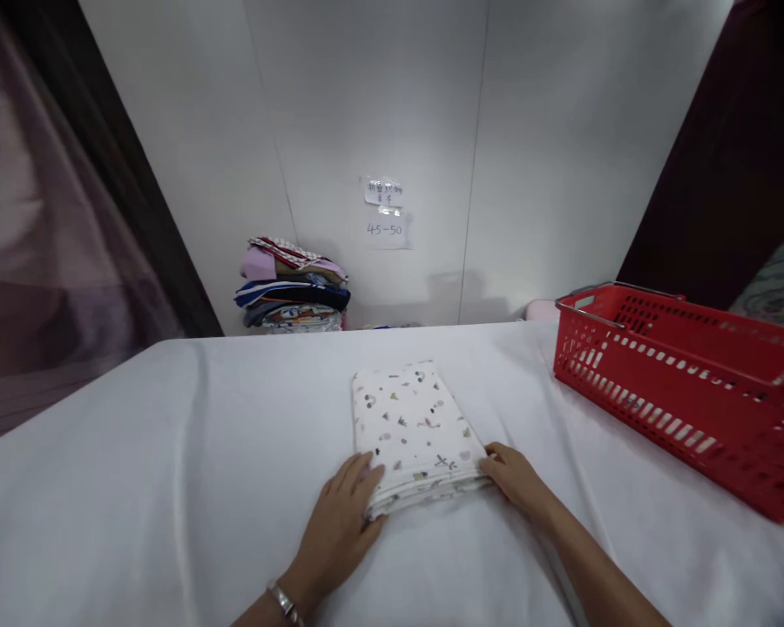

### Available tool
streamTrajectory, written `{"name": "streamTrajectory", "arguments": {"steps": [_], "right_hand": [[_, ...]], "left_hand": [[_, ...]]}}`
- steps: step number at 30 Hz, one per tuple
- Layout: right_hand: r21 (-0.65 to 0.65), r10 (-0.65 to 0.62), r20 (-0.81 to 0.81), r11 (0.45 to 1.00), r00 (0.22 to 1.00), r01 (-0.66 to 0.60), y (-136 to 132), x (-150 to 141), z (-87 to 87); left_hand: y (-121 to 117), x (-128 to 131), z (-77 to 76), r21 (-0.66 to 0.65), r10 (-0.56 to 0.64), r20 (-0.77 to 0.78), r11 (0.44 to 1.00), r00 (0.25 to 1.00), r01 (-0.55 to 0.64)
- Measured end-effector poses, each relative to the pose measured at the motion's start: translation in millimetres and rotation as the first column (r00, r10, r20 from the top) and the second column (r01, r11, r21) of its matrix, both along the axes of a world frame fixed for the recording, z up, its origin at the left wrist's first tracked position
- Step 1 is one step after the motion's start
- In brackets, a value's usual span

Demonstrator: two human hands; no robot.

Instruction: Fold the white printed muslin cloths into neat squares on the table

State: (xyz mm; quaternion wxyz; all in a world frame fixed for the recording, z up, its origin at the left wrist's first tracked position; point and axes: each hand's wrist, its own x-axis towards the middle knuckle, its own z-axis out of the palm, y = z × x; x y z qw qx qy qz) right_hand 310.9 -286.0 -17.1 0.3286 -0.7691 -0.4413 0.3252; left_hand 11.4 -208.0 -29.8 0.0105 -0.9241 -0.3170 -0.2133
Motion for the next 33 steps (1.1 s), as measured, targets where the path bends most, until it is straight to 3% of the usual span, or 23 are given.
{"name": "streamTrajectory", "arguments": {"steps": [4, 7, 10, 14, 18, 23, 28, 33], "right_hand": [[-0.038, 0.038, -0.112, 0.998, 0.993, -0.043, -2.8, -15.5, -0.1], [-0.027, 0.168, -0.232, 0.984, 0.958, -0.179, -8.4, -45.7, -0.9], [0.015, 0.316, -0.34, 0.943, 0.886, -0.331, -11.8, -72.2, -1.3], [0.006, 0.357, -0.409, 0.921, 0.84, -0.389, -11.7, -78.2, -3.5], [0.037, 0.335, -0.416, 0.935, 0.845, -0.352, -10.4, -64.8, -1.7], [0.066, 0.288, -0.315, 0.957, 0.904, -0.282, 10.5, -31.2, 18.9], [0.093, 0.116, -0.32, 0.992, 0.94, -0.091, 57.5, 6.2, 24.7], [0.089, -0.015, -0.371, 0.995, 0.929, 0.051, 98.9, 6.9, 9.9]], "left_hand": [[12.3, -8.5, 4.0, 0.0, 0.032, 0.038, 0.999, 0.999, -0.032], [36.5, -26.2, 15.3, -0.007, 0.16, 0.094, 0.987, 0.983, -0.16], [57.4, -49.4, 20.9, -0.096, 0.274, 0.018, 0.958, 0.962, -0.271], [55.8, -57.6, 20.4, -0.118, 0.253, 0.028, 0.962, 0.967, -0.248], [28.0, -26.2, 28.6, -0.064, 0.066, 0.168, 0.996, 0.984, -0.056], [-3.5, 25.3, 41.8, -0.171, -0.07, 0.119, 0.981, 0.99, 0.089], [-17.4, 51.7, 43.9, -0.275, 0.034, 0.024, 0.961, 0.999, -0.026], [-20.4, 67.4, 45.7, -0.303, 0.111, -0.054, 0.945, 0.992, -0.123]]}}
